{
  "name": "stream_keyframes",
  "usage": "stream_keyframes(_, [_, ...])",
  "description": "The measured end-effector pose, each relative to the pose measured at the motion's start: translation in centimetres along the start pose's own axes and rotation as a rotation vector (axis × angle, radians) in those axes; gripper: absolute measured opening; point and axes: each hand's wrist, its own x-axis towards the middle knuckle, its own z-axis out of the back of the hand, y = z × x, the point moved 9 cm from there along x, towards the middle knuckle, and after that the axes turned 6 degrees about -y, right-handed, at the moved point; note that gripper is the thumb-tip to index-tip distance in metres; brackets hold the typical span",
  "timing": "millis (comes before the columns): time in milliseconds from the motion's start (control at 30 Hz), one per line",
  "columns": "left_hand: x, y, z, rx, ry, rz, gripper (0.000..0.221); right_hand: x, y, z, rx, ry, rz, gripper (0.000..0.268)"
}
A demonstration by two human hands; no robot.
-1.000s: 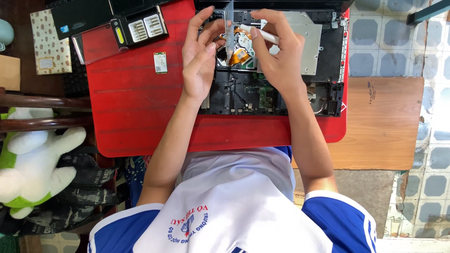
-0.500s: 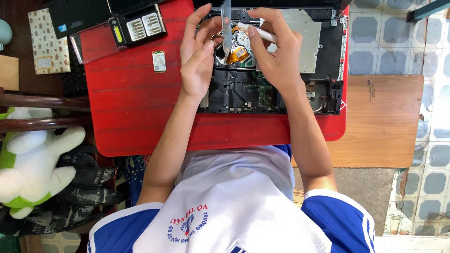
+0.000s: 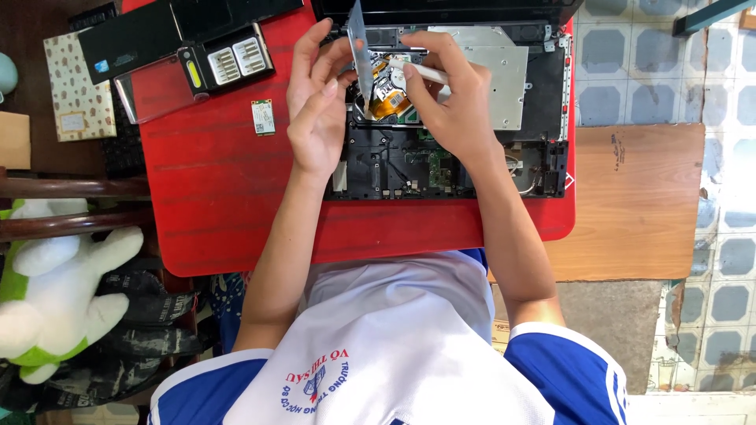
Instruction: Disassembling and repairing internal laptop components, focusing on ribbon cable connection and shield placement.
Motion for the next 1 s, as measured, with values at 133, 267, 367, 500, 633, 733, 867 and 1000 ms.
stream_keyframes(133, [-0.1, 0.0, -0.1, -0.008, 0.008, 0.006, 0.053, 0.0, -0.2, -0.1, -0.015, -0.001, 0.009, 0.019])
stream_keyframes(267, [0.2, -0.1, -0.1, -0.02, 0.024, -0.033, 0.052, 0.1, -0.5, -0.4, 0.008, 0.014, 0.016, 0.02])
stream_keyframes(367, [0.0, 0.2, 0.5, -0.048, 0.007, 0.0, 0.054, 0.2, -0.6, -0.9, 0.02, 0.021, -0.005, 0.019])
stream_keyframes(500, [0.2, 1.6, 1.4, -0.265, -0.013, 0.101, 0.06, 0.3, -1.2, -1.4, 0.053, 0.031, -0.065, 0.018])
stream_keyframes(633, [0.0, 3.0, 3.1, -0.449, -0.12, 0.23, 0.063, 0.4, -1.8, -1.5, 0.052, 0.019, -0.113, 0.018])
stream_keyframes(733, [-0.2, 3.8, 4.5, -0.625, -0.249, 0.268, 0.061, 0.2, -2.1, -1.7, 0.072, 0.028, -0.144, 0.02])
stream_keyframes(867, [-0.1, 4.0, 4.7, -0.703, -0.276, 0.295, 0.054, 0.3, -1.9, -1.3, 0.047, -0.003, -0.145, 0.018])
stream_keyframes(1000, [-0.3, 4.4, 4.7, -0.775, -0.27, 0.316, 0.046, 0.3, -2.0, -1.2, 0.018, -0.002, -0.16, 0.018])
